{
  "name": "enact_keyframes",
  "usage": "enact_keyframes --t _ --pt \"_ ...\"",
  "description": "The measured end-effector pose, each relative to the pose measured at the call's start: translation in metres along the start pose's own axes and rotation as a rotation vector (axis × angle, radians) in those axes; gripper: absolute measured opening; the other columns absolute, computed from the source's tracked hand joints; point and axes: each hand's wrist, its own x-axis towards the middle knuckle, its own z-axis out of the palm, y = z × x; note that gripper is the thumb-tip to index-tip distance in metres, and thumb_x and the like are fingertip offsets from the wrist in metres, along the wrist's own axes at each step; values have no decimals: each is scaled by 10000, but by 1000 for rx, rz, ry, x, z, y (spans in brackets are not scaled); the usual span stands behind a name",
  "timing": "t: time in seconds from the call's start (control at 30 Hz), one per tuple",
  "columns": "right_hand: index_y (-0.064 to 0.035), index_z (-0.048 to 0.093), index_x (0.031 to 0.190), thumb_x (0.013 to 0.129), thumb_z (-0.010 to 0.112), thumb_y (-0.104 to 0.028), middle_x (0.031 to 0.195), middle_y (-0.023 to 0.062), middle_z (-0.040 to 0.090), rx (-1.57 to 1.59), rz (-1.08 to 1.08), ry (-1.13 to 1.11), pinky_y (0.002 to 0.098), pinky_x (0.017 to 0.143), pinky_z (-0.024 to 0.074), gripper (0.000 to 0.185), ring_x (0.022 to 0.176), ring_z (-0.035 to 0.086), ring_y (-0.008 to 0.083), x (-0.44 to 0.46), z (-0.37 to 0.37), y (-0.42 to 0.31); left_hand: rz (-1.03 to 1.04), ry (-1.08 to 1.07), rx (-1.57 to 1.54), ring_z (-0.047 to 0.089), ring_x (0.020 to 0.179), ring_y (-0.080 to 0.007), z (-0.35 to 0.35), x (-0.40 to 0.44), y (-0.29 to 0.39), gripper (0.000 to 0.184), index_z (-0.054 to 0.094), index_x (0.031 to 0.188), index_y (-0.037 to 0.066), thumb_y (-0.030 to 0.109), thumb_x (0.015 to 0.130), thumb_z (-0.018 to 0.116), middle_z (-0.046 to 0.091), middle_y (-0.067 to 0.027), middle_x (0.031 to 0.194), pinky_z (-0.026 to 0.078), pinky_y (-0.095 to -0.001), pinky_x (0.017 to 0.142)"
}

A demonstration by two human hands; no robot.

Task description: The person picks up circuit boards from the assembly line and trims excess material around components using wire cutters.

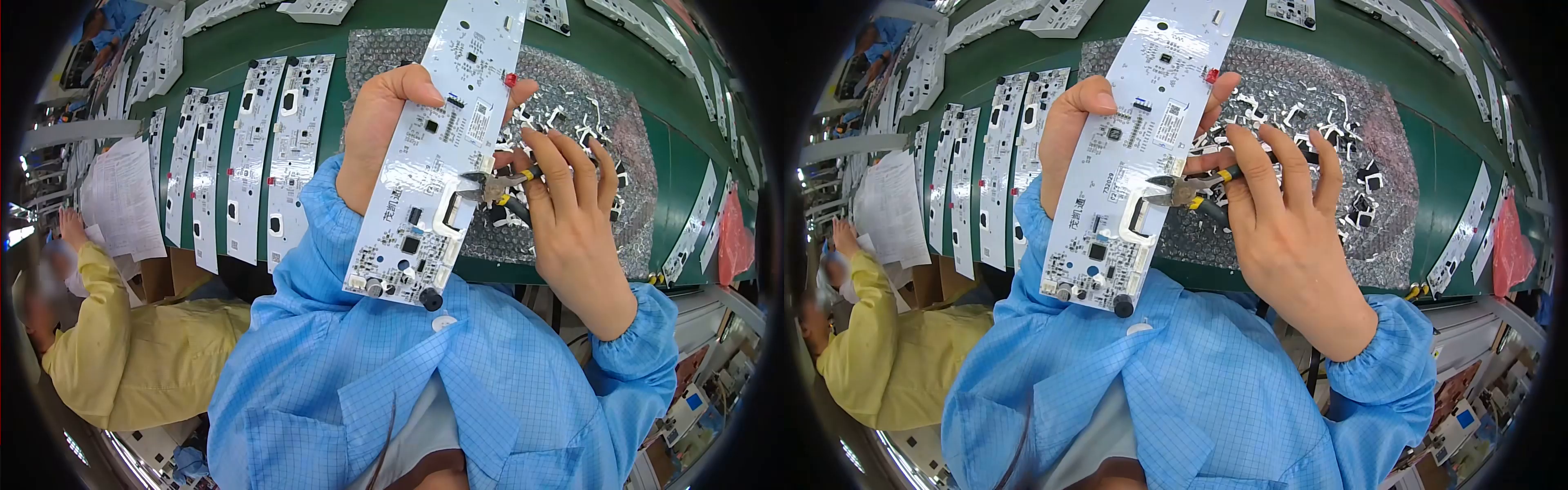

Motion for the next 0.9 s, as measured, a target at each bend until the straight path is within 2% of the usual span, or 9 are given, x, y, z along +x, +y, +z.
enact_keyframes --t 0.27,0.33,0.4,0.5,0.57,0.67,0.7,0.77,0.9 --pt "133 564 993 820 535 -22 1373 225 443 -19 -46 -56 561 1136 237 234 1308 409 351 0 7 -1 -40 -12 8 353 1401 -330 -4 3 -2 816 203 1530 35 141 778 501 305 -255 1506 393 -623 1080" --pt "136 565 985 819 534 -18 1351 235 452 -17 -53 -54 566 1132 244 228 1299 417 355 -1 11 -2 -30 104 -33 540 1192 -312 1 4 -5 722 364 1429 -20 161 744 501 505 -230 1344 550 -532 872" --pt "139 565 977 818 533 -13 1328 246 461 -15 -58 -52 570 1129 251 222 1290 425 359 -2 12 -2 -25 120 -19 539 1194 -311 1 5 -6 719 361 1429 -20 163 747 497 505 -233 1338 558 -531 864" --pt "147 569 954 792 541 -8 1259 260 485 -58 -82 -46 555 1095 320 226 1241 458 387 -4 14 -5 -37 141 -17 534 1201 -309 -3 7 -9 716 353 1431 -20 166 753 486 501 -240 1330 570 -531 854" --pt "154 572 927 760 559 -11 1174 260 500 -46 -83 -22 503 1020 410 235 1145 503 395 -3 14 -7 -57 139 -28 531 1207 -308 -6 9 -11 714 348 1434 -20 167 757 479 498 -243 1329 575 -533 852" --pt "159 571 912 729 574 -15 1114 250 508 4 -82 -49 451 944 458 253 1060 526 387 -6 18 -5 -73 125 -51 525 1212 -297 -7 10 -13 719 334 1442 -18 169 762 471 491 -247 1332 580 -539 842" --pt "159 571 912 729 574 -15 1114 250 508 4 -78 -48 451 944 458 253 1060 526 387 -7 20 -5 -73 122 -46 516 1228 -292 -7 9 -12 719 337 1441 -17 170 760 474 497 -242 1326 579 -548 840" --pt "93 606 808 742 576 -53 923 182 527 -43 -110 121 384 796 478 163 866 531 296 -6 24 -5 -74 119 -39 506 1245 -287 -7 10 -12 719 339 1439 -17 171 759 477 502 -238 1321 579 -557 838" --pt "78 601 776 724 576 -53 879 166 520 -29 -124 151 360 749 476 143 821 527 281 -10 31 -1 -63 148 -32 522 1214 -274 -3 11 -12 696 367 1414 -26 170 756 480 519 -228 1308 580 -549 829"
